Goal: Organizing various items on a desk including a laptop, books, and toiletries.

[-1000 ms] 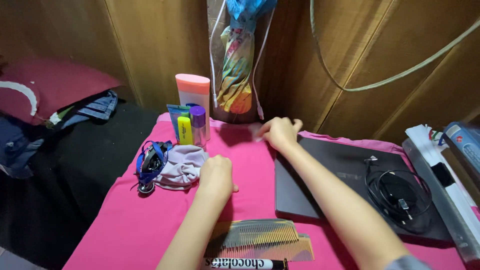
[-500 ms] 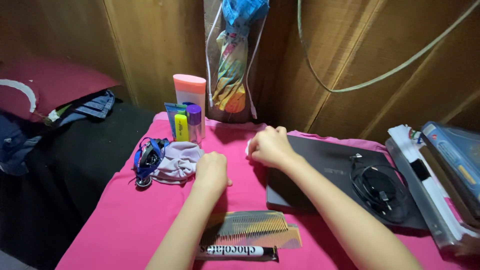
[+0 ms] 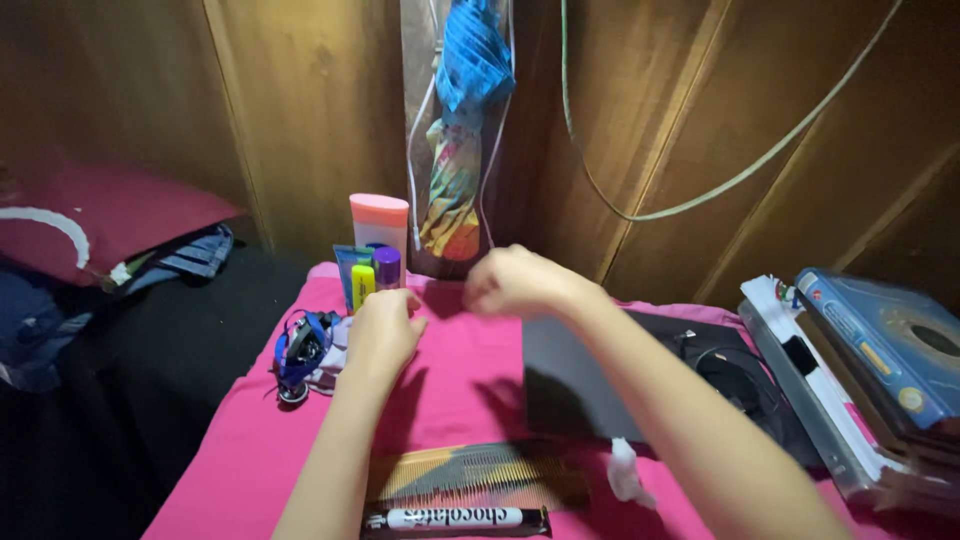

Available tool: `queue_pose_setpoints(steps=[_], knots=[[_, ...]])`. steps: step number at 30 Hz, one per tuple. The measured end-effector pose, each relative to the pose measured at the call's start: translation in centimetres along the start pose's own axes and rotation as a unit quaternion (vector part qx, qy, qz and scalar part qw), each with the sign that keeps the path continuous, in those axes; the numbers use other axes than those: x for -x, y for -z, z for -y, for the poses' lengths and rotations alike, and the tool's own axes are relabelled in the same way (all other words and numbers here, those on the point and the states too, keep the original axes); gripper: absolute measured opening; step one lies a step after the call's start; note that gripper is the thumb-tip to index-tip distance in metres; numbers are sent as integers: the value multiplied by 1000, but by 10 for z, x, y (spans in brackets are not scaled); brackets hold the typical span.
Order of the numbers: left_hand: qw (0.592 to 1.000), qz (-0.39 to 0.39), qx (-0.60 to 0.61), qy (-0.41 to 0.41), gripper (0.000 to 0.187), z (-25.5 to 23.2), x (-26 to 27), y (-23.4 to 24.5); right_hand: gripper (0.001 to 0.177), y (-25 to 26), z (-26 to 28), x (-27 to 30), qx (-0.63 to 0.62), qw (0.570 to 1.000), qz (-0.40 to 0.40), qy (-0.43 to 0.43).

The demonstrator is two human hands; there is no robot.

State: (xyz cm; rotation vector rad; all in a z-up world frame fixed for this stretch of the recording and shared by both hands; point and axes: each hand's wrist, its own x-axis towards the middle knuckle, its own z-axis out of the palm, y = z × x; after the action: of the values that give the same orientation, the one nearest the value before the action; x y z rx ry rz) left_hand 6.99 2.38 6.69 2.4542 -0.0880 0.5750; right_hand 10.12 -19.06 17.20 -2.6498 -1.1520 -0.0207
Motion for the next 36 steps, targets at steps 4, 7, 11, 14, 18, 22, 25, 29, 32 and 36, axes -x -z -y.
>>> queue_pose_setpoints(steps=[4, 7, 11, 14, 18, 22, 25, 29, 32, 36], knots=[[997, -81, 3, -16, 23, 6, -4, 10, 16, -6, 24, -81, -65, 966, -251, -11], [995, -96, 24, 15, 19, 5, -1, 19, 23, -21, 30, -122, -52, 943, -328, -8], [993, -118, 4, 8, 16, 10, -3, 21, 47, -42, 31, -147, 13, 926, -376, 12], [991, -134, 20, 8, 16, 8, -3, 22, 42, -52, 32, -147, 24, 933, -360, -15], [980, -182, 81, -31, 17, 3, -3, 23, 29, -59, 30, -142, -10, 922, -385, -34], [966, -227, 82, -94, 20, 2, -5, 23, 30, -58, 33, -131, -23, 905, -423, -25], [970, -221, 78, -69, 22, 4, -5, 26, 26, -56, 41, -124, -39, 905, -423, -22], [967, -228, 85, -76, 28, 11, -5, 24, 29, -49, 41, -117, -58, 896, -441, -9], [967, -231, 73, -83, 32, 12, -4, 23, 29, -37, 47, -105, -50, 885, -463, 4], [969, -223, 67, -78, 35, 10, -1, 23, 29, -21, 61, -84, -36, 878, -477, -11]])
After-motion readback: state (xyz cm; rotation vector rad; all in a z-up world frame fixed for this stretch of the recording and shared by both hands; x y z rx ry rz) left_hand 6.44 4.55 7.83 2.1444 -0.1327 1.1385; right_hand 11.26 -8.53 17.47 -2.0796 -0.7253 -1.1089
